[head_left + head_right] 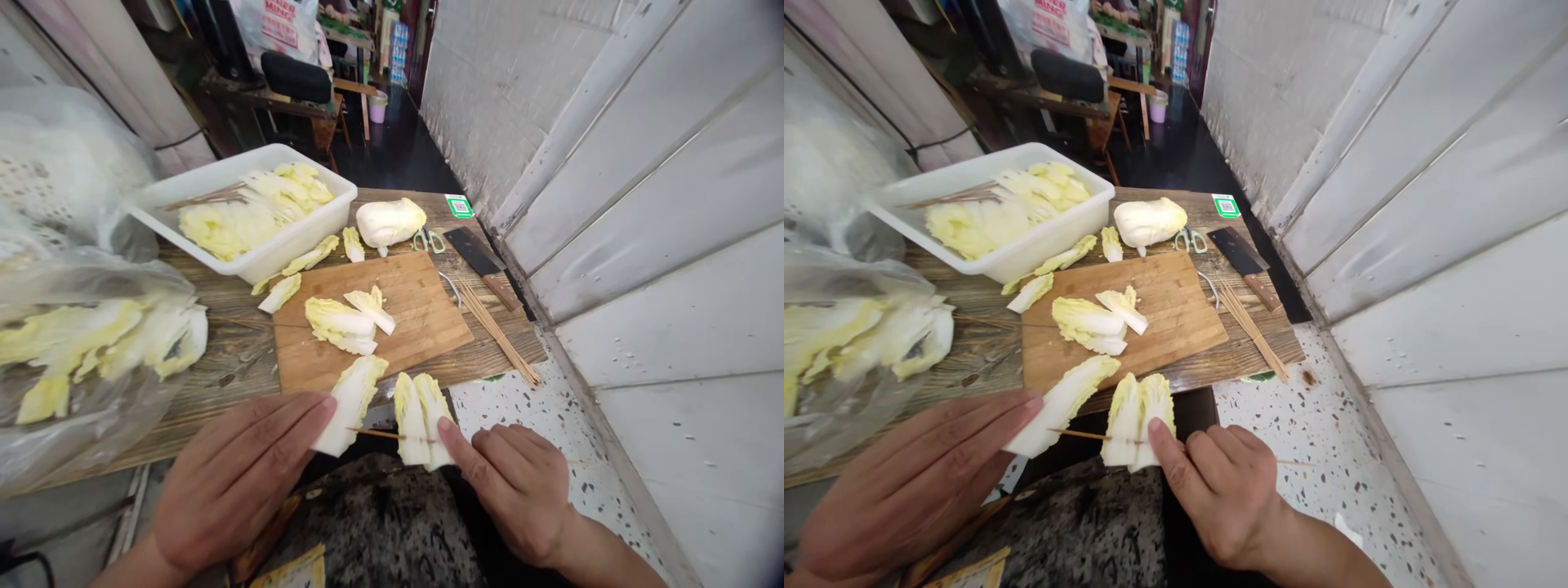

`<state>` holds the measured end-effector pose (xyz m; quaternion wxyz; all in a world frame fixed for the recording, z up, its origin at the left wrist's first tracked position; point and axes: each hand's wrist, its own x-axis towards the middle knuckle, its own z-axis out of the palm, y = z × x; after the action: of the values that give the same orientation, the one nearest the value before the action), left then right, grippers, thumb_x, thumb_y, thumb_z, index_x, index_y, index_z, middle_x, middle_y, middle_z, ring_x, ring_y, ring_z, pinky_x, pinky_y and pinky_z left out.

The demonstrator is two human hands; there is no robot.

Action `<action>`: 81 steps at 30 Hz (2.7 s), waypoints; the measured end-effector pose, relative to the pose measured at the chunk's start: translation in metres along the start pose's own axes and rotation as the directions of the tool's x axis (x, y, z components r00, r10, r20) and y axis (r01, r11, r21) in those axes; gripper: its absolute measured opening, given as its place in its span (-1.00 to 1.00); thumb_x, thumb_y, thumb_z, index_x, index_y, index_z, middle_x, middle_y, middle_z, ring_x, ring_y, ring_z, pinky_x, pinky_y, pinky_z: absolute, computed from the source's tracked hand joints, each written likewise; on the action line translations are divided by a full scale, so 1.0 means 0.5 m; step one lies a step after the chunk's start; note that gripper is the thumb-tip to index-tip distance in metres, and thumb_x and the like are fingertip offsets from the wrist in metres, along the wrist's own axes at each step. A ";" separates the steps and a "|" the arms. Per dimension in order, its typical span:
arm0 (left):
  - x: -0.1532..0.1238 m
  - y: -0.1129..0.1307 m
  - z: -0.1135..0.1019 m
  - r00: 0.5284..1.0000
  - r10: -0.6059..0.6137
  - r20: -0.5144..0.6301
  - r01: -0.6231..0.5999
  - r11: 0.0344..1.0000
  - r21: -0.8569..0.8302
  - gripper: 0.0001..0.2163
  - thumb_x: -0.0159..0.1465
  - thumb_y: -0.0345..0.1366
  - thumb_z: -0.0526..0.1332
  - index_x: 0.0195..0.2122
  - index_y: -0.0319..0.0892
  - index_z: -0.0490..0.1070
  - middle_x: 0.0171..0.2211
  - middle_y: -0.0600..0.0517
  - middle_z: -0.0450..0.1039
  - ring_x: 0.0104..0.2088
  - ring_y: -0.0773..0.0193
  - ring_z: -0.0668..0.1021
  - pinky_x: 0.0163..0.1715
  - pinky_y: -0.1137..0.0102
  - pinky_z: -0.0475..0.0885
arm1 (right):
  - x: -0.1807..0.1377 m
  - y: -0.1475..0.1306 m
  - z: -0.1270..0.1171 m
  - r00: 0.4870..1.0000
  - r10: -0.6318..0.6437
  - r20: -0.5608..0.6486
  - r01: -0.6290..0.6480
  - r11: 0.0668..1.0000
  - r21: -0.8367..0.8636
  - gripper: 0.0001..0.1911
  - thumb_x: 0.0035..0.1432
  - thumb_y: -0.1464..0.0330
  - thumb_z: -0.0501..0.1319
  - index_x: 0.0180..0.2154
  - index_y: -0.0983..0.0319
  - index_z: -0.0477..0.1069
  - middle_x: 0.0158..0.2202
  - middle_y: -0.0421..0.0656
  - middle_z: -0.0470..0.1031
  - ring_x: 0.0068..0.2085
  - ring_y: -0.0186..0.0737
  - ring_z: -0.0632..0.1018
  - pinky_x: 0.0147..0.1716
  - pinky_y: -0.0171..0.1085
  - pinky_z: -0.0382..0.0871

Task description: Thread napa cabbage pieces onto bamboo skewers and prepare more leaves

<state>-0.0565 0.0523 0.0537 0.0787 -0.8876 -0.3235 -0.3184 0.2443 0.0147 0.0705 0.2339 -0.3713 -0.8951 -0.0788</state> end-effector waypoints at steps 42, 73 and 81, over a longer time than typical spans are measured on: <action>-0.016 -0.002 0.028 1.000 0.001 0.031 -0.003 0.999 0.051 -0.38 0.29 -0.46 0.07 0.36 -0.14 -0.07 -0.17 -0.01 0.63 -0.26 0.19 0.66 -0.17 0.38 0.59 | 0.004 -0.006 0.002 0.997 0.018 0.078 -0.013 0.998 -0.066 -0.66 0.36 0.53 -0.04 0.08 0.44 0.34 -0.56 -0.23 0.30 -0.52 -0.28 0.22 -0.53 -0.23 -0.01; 0.004 0.019 0.030 0.997 0.071 -0.042 -0.068 0.996 0.060 -0.47 0.35 -0.44 0.01 0.34 -0.27 -0.03 -0.28 -0.03 0.65 -0.30 0.28 0.66 0.23 0.44 0.21 | -0.006 -0.015 -0.002 0.997 0.004 0.076 0.003 0.996 -0.090 -0.63 0.35 0.54 -0.08 0.09 0.49 0.32 -0.58 -0.22 0.29 -0.54 -0.27 0.23 -0.55 -0.23 -0.01; -0.019 0.011 0.037 0.997 0.067 0.045 -0.069 0.996 0.049 -0.44 0.32 -0.43 0.05 0.34 -0.25 -0.02 -0.16 -0.01 0.63 -0.25 0.27 0.65 0.03 0.43 0.44 | -0.003 -0.016 0.003 0.997 -0.014 0.074 0.019 0.998 -0.067 -0.63 0.35 0.55 -0.09 0.09 0.52 0.31 -0.57 -0.21 0.28 -0.54 -0.28 0.25 -0.55 -0.23 0.01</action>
<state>-0.0490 0.0493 0.0335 0.1049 -0.9025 -0.3025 -0.2880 0.2391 0.0084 0.0685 0.1878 -0.3742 -0.9029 -0.0972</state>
